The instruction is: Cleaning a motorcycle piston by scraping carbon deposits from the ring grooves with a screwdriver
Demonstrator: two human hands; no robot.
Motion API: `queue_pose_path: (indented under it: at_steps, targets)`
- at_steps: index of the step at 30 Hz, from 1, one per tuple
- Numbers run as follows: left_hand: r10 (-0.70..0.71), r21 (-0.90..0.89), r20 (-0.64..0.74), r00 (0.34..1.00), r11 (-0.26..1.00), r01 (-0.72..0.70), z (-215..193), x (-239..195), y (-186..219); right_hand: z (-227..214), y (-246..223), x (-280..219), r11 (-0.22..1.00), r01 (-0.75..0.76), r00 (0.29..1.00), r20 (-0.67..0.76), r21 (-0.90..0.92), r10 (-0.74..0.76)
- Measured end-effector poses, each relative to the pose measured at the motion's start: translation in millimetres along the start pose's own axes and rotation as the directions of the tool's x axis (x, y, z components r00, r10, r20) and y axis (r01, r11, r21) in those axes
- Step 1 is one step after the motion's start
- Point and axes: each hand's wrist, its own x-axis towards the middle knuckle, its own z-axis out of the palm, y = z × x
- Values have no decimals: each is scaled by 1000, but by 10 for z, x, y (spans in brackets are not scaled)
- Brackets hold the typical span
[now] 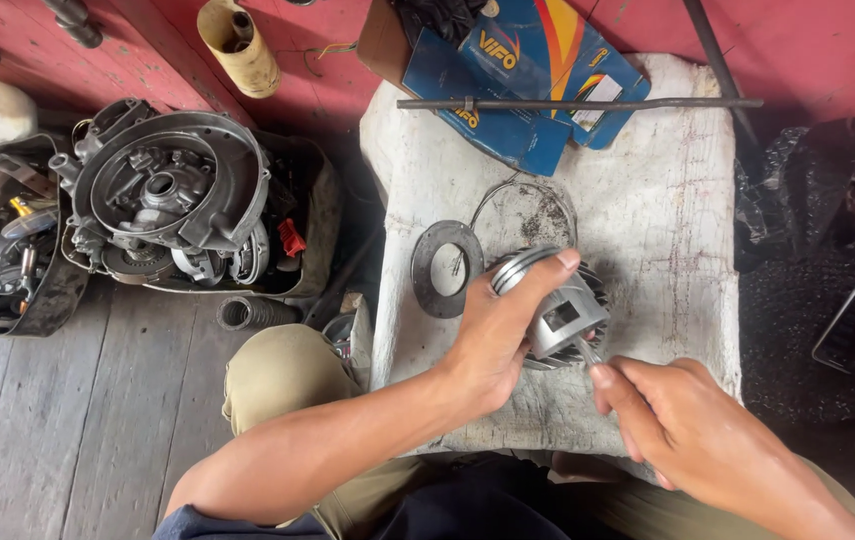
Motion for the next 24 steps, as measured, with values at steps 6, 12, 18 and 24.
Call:
queue_pose_path:
  at_steps: [6, 12, 18, 24]
  targets:
    - [195, -25, 37, 980, 981, -195, -10, 30, -76, 60, 141, 90, 997, 73, 992, -104, -25, -75]
    - [44, -109, 61, 997, 993, -37, -29, 106, -57, 111, 234, 127, 973, 206, 969, -114, -102, -218]
    - [180, -47, 50, 982, 983, -178, -1, 90, -90, 94, 343, 168, 925, 372, 913, -149, -74, -379]
    - [32, -60, 32, 999, 998, -30, -17, 162, -127, 34, 303, 162, 918, 397, 915, -67, -18, -398]
